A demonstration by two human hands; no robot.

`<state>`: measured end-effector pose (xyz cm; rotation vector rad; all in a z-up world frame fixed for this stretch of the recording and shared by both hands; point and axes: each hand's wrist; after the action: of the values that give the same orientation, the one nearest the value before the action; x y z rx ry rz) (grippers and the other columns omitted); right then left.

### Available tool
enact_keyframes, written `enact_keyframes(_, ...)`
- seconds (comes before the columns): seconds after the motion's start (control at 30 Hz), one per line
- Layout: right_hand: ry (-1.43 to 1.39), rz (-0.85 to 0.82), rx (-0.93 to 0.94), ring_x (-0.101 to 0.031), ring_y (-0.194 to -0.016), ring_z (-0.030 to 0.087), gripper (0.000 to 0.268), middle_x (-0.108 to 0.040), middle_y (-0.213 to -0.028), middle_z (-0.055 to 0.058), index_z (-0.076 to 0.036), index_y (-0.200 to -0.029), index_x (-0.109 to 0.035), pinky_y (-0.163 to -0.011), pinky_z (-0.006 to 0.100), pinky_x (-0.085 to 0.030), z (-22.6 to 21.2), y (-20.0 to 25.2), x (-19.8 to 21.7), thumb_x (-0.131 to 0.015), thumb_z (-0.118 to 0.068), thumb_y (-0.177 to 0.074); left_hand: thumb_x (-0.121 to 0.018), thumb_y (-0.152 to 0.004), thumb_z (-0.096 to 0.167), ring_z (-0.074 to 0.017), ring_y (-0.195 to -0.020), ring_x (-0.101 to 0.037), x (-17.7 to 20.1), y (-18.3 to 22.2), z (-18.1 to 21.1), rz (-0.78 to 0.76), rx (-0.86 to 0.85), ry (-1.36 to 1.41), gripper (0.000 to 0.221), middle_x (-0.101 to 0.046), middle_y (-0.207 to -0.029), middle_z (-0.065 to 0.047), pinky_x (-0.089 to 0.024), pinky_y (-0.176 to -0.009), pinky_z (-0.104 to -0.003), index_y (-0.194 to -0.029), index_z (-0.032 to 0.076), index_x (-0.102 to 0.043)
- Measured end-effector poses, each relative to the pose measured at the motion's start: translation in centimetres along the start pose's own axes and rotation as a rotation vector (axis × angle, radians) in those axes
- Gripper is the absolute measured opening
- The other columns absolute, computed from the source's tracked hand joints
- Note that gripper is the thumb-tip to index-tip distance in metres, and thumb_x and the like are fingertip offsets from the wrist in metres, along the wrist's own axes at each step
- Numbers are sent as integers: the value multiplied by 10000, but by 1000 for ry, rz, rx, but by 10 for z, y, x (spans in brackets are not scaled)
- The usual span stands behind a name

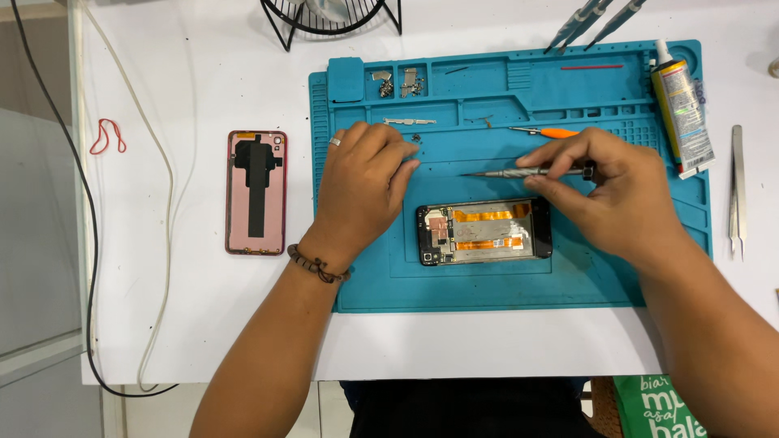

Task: The person works on a disassembled smartphone placed on a blue anti-static mat. They use a screwdriver to remove and place screws, and use their hands to handle small internal components and connectors. The person also picks up and sets down a small metal bracket and other parts during the process.

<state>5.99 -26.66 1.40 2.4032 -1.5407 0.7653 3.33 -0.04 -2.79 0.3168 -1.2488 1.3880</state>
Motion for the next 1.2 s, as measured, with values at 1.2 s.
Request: enact_keyframes(1.2,-833,-246,-345,-570,-1036,227,294,-498,-1131,102,-90,-1040,-437,-956,465,-584,-40,-5,-55,-492,91,-815,-859,-620,533,-255,-945,-460,37,27,28,-451,47,18,712,-489,-1022,-57,-397,-850,-478,-1074,82,-546)
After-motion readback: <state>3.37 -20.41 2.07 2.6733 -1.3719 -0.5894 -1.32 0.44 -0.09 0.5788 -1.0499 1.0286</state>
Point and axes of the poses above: each hand's wrist, its own y-axis away from the middle knuckle, its own x-axis out of the back of the hand, z = x × y
